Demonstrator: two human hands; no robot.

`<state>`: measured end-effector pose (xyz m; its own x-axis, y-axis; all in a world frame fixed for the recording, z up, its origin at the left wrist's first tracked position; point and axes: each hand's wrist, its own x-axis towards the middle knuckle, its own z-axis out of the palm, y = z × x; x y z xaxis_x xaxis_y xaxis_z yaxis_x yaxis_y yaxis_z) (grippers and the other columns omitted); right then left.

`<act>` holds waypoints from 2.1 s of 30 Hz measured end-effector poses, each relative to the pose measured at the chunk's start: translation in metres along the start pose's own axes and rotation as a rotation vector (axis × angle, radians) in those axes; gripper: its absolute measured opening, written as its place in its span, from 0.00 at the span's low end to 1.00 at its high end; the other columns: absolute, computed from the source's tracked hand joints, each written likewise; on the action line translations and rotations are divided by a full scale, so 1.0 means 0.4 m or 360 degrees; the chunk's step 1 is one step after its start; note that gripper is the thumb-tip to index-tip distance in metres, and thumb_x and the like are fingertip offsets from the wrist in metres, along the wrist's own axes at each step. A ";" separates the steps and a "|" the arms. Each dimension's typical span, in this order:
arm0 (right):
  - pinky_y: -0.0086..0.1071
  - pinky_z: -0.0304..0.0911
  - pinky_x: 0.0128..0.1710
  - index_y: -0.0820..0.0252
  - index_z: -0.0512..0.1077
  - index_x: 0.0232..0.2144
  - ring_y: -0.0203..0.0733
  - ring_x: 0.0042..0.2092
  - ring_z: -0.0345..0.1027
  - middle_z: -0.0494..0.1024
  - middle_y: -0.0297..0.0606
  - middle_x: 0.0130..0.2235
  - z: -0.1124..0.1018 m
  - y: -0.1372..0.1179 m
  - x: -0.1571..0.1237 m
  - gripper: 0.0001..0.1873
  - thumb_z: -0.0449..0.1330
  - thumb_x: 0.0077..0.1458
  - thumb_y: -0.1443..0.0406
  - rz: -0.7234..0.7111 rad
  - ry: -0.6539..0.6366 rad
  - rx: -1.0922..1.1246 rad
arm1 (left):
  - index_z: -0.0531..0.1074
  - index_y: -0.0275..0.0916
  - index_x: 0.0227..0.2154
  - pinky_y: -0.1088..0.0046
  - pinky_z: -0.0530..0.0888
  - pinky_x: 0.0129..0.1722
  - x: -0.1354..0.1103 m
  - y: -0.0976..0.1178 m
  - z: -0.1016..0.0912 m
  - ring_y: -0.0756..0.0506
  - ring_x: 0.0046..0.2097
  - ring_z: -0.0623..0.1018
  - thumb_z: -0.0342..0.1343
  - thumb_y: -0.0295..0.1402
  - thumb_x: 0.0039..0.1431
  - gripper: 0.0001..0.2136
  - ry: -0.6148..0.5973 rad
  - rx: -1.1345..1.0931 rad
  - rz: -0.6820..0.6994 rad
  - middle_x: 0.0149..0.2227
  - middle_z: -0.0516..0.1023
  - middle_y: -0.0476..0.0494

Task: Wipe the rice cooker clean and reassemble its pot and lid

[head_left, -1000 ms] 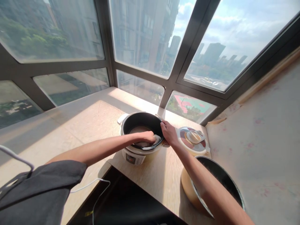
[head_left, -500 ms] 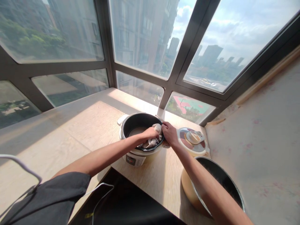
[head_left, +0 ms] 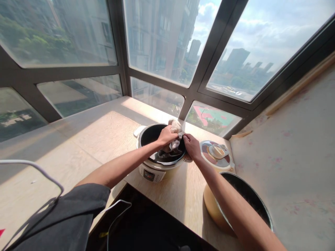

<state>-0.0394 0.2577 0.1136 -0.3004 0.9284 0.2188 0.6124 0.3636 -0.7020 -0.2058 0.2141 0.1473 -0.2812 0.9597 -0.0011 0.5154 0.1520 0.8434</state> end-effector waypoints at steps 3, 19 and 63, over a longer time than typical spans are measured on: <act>0.40 0.69 0.53 0.55 0.80 0.49 0.49 0.49 0.79 0.86 0.42 0.47 0.004 0.003 0.003 0.19 0.52 0.65 0.58 0.0022 -0.0002 0.0030 | 0.74 0.37 0.48 0.64 0.74 0.54 0.014 0.011 -0.078 0.36 0.53 0.79 0.59 0.30 0.56 0.16 0.0217 0.0339 0.0256 0.49 0.81 0.36; 0.43 0.69 0.53 0.57 0.81 0.49 0.52 0.49 0.80 0.86 0.44 0.45 0.004 0.009 0.003 0.20 0.54 0.61 0.60 0.0024 0.0012 0.0025 | 0.80 0.43 0.47 0.67 0.75 0.44 0.004 -0.079 -0.359 0.35 0.50 0.82 0.56 0.30 0.53 0.18 0.0062 0.1337 -0.0027 0.50 0.85 0.38; 0.40 0.66 0.49 0.53 0.71 0.42 0.51 0.47 0.75 0.82 0.41 0.42 0.001 0.004 -0.015 0.17 0.50 0.64 0.50 0.0218 0.0236 0.0282 | 0.75 0.47 0.57 0.66 0.72 0.56 0.153 -0.002 -0.160 0.36 0.56 0.78 0.61 0.32 0.46 0.31 -0.0461 0.1286 0.0824 0.56 0.78 0.42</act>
<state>-0.0370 0.2527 0.1108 -0.1054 0.9739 0.2010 0.4983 0.2267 -0.8369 -0.2754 0.2577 0.1810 0.2860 0.9573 0.0411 0.9441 -0.2889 0.1591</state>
